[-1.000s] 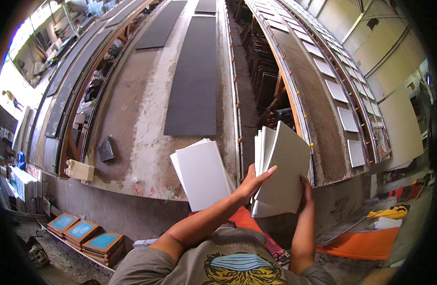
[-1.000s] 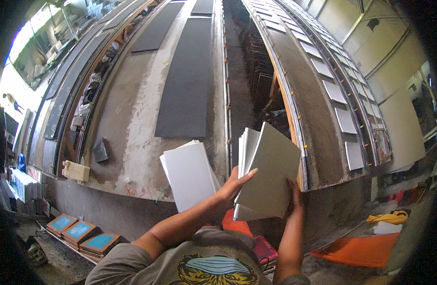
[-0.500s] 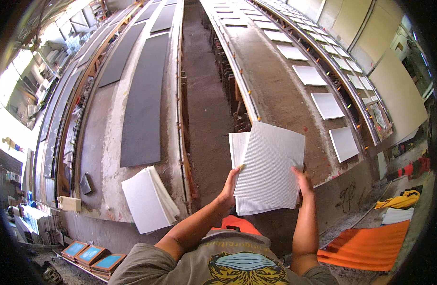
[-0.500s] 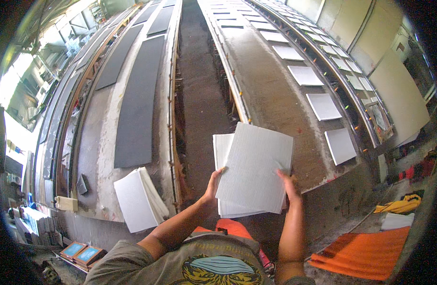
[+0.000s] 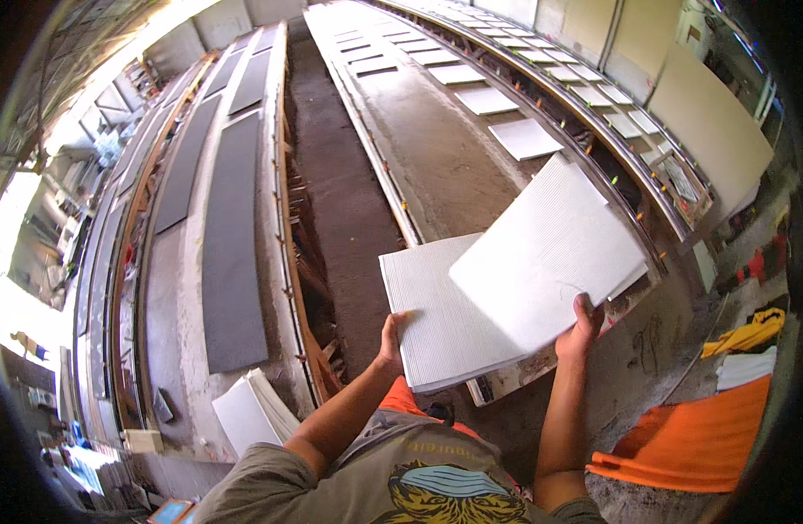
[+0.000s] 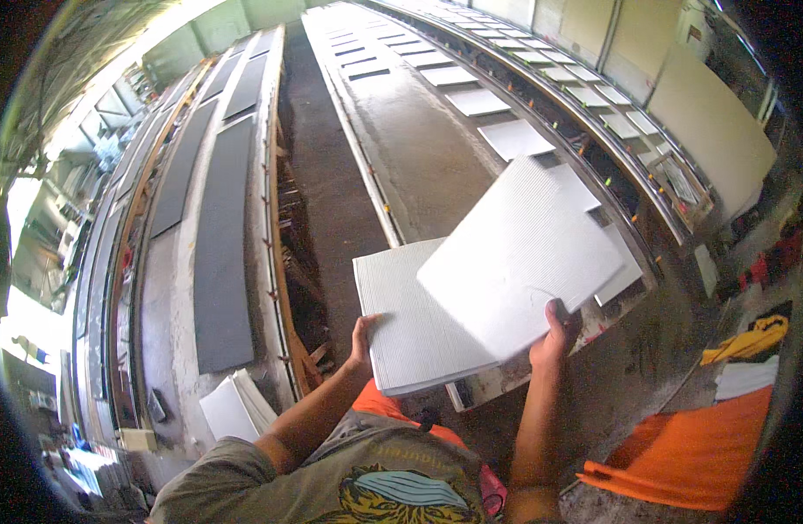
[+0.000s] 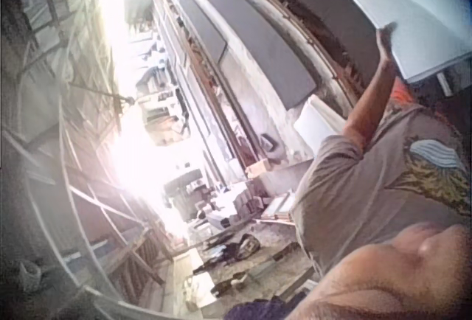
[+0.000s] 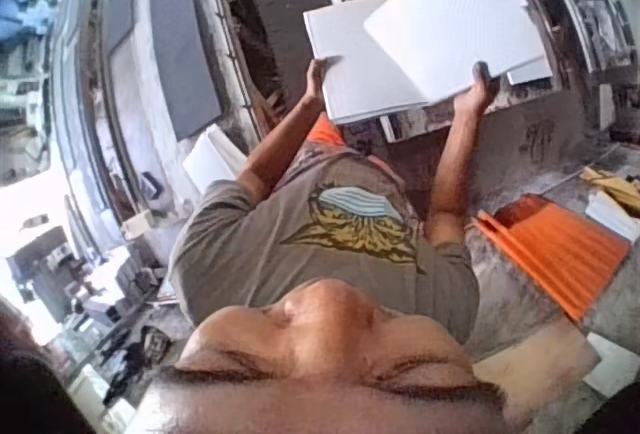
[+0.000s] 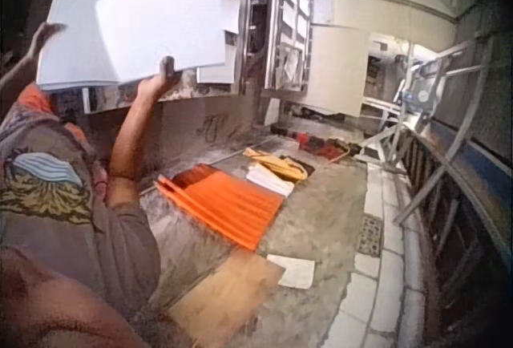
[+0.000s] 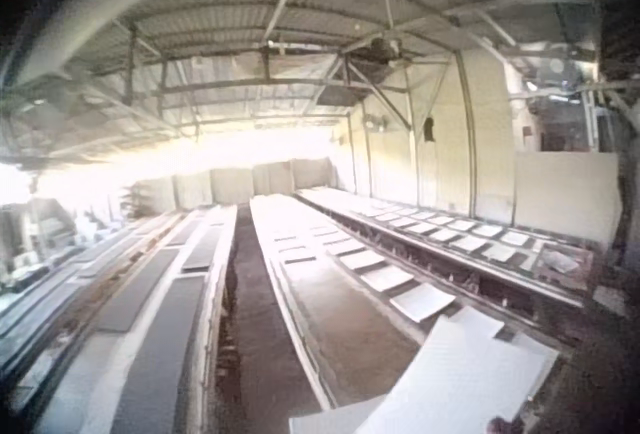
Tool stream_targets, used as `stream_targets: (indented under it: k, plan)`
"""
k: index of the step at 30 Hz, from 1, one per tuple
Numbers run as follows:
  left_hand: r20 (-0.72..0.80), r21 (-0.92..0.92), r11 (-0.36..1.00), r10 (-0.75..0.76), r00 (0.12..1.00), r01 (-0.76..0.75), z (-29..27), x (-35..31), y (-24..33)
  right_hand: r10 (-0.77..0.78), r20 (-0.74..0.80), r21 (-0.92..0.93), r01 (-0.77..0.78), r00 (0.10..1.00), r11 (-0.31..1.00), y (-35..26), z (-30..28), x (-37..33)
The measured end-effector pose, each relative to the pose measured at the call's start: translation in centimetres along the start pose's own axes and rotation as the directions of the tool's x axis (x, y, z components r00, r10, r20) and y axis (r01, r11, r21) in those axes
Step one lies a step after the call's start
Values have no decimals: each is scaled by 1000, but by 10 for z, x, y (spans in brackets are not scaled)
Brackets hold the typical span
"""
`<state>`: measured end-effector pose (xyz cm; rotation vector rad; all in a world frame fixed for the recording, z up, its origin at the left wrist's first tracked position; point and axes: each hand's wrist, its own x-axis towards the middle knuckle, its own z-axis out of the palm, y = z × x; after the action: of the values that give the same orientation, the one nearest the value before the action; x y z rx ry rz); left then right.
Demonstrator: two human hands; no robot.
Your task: The person gathers white square tiles from a drying rack, stacks them, and secures the stack with a green plastic tie. The person then places the bundled tiles on the floor and repeats the process with another set of tiles.
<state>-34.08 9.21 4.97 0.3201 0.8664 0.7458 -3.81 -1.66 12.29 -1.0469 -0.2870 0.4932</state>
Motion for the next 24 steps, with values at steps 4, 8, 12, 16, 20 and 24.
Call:
stream_targets:
  k: [4,8,12,16,20,24]
  plan:
    - [93,97,991,-99,991,90,-19,82,20,-205,131,-456,243,970,856,6,4,18]
    - [188,177,976,-160,969,127,-11,150,59,-276,530,-207,438,802,875,19,70,29]
    - [266,201,955,-266,926,216,-15,217,107,-138,166,-173,167,976,971,53,103,45]
    - [470,282,927,-357,807,246,-16,269,155,-65,-118,-95,54,991,994,54,168,61]
    - [443,338,908,-387,809,249,-16,302,169,-311,6,-133,309,950,942,78,181,73]
    - [521,290,907,-417,745,306,-3,309,192,-311,610,-400,623,728,673,87,199,95]
